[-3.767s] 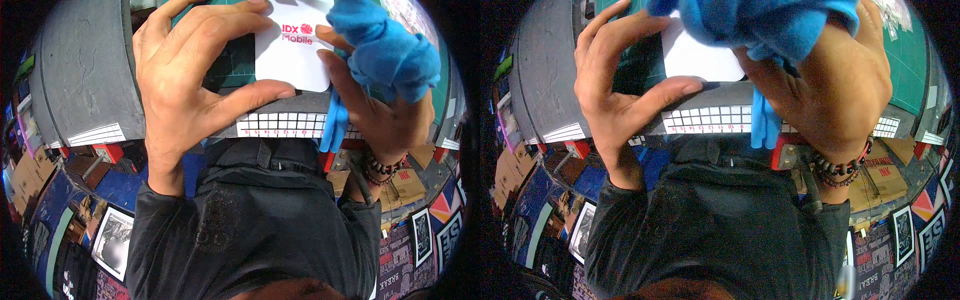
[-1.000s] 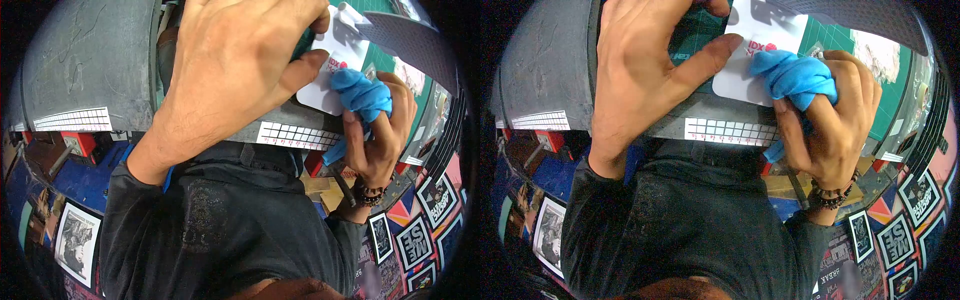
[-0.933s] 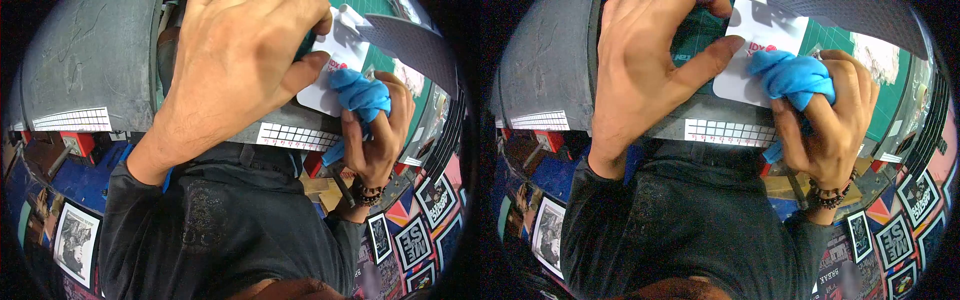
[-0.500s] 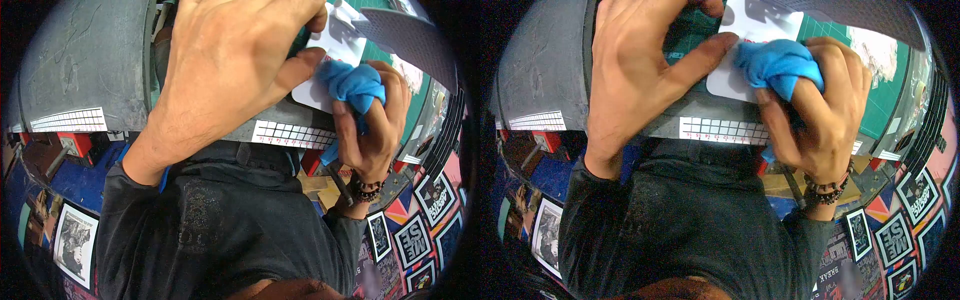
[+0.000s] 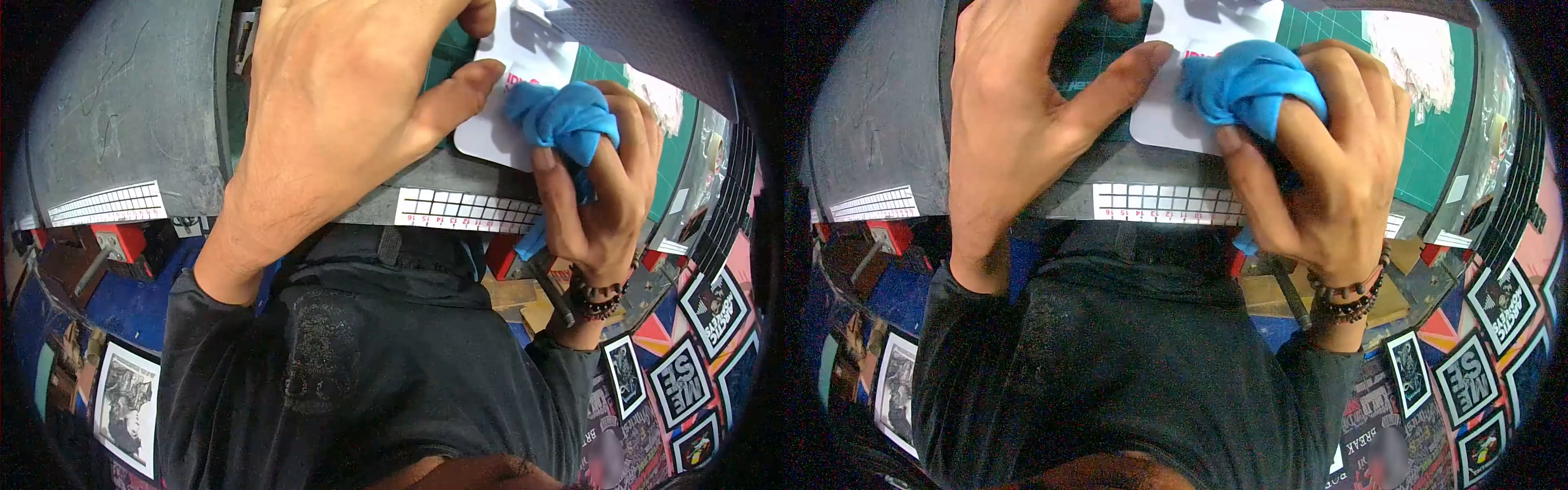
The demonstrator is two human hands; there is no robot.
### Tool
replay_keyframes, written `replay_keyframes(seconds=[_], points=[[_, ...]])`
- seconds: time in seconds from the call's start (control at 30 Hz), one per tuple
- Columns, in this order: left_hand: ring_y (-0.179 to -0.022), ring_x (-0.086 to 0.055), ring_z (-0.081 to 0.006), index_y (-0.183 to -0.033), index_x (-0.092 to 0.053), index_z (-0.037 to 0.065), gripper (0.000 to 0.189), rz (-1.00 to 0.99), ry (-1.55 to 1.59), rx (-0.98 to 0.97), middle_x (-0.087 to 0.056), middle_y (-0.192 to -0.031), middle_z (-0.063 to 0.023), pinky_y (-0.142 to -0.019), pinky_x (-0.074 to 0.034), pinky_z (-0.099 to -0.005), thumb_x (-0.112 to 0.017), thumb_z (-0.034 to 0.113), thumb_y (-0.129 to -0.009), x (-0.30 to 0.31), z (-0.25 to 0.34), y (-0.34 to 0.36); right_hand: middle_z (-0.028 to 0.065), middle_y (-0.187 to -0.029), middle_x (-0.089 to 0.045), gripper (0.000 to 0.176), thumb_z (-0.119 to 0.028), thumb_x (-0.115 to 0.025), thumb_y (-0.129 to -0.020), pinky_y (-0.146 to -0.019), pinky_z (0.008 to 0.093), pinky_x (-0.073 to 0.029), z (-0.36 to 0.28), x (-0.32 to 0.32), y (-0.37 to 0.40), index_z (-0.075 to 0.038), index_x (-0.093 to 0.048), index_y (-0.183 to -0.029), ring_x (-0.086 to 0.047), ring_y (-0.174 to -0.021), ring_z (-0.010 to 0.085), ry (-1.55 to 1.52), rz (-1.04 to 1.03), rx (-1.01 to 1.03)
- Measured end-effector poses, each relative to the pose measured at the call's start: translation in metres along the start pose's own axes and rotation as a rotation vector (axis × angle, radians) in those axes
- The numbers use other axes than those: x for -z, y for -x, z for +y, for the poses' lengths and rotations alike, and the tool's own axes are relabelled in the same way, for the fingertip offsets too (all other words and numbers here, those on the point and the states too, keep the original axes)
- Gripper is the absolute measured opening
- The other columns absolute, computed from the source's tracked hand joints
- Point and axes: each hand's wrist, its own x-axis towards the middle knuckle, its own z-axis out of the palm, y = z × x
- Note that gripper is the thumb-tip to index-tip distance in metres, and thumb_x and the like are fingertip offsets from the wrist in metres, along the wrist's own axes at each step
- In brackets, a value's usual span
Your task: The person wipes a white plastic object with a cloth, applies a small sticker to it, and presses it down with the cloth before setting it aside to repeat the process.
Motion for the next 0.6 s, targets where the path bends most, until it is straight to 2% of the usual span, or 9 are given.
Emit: replay_keyframes(seconds=[0.07,0.17,0.2,0.27,0.37,0.6], points=[[-0.126,-0.058,-0.0358,-0.099,-0.060,0.011,0.026,-0.028,-0.025,0.030,-0.075,-0.113,-0.0099,-0.107,-0.036,-0.0507,-0.080,0.018,-0.083,0.004,0.002,-0.001,0.0218,-0.112,-0.064,0.030,-0.018,-0.075,-0.078,-0.094,0.0488,-0.043,0.002,0.001,0.001,0.003,-0.069,-0.098,-0.059,-0.107,0.0387,-0.003,0.018,0.030],[-0.128,-0.057,-0.0375,-0.099,-0.060,0.011,0.025,-0.253,-0.216,0.109,-0.075,-0.115,-0.0105,-0.107,-0.035,-0.0508,-0.079,0.020,-0.085,0.012,0.010,-0.007,0.0219,-0.113,-0.064,0.029,-0.017,-0.075,-0.078,-0.094,0.0488,-0.043,0.000,0.001,-0.001,0.002,-0.069,-0.097,-0.059,-0.106,0.0387,-0.001,0.015,0.021],[-0.128,-0.057,-0.0377,-0.099,-0.060,0.011,0.025,-0.126,-0.095,0.072,-0.075,-0.115,-0.0107,-0.107,-0.035,-0.0509,-0.078,0.021,-0.085,0.007,0.007,-0.004,0.0221,-0.114,-0.064,0.028,-0.017,-0.075,-0.078,-0.094,0.0487,-0.043,-0.002,-0.002,-0.003,0.002,-0.068,-0.097,-0.059,-0.106,0.0387,-0.016,0.020,0.025],[-0.128,-0.056,-0.0379,-0.099,-0.060,0.011,0.025,-0.006,0.027,0.031,-0.075,-0.116,-0.0108,-0.107,-0.035,-0.0509,-0.078,0.022,-0.086,0.002,0.003,0.000,0.0222,-0.114,-0.063,0.028,-0.017,-0.076,-0.078,-0.094,0.0485,-0.043,-0.002,-0.004,-0.002,0.002,-0.068,-0.097,-0.059,-0.106,0.0387,-0.034,0.029,0.022],[-0.128,-0.057,-0.0380,-0.099,-0.060,0.011,0.026,-0.035,-0.063,0.043,-0.075,-0.116,-0.0106,-0.106,-0.036,-0.0514,-0.079,0.021,-0.085,0.000,-0.001,0.002,0.0227,-0.116,-0.064,0.028,-0.017,-0.075,-0.078,-0.094,0.0487,-0.042,0.001,-0.001,0.001,0.002,-0.068,-0.097,-0.059,-0.106,0.0391,-0.017,0.013,0.015],[-0.122,-0.060,-0.0365,-0.100,-0.060,0.011,0.026,0.042,0.088,0.014,-0.074,-0.111,-0.0087,-0.106,-0.037,-0.0518,-0.080,0.018,-0.084,0.000,0.000,0.000,0.0235,-0.118,-0.064,0.030,-0.019,-0.075,-0.078,-0.099,0.0476,-0.042,-0.002,0.000,-0.001,0.001,-0.070,-0.099,-0.059,-0.110,0.0397,-0.030,-0.006,-0.029]])
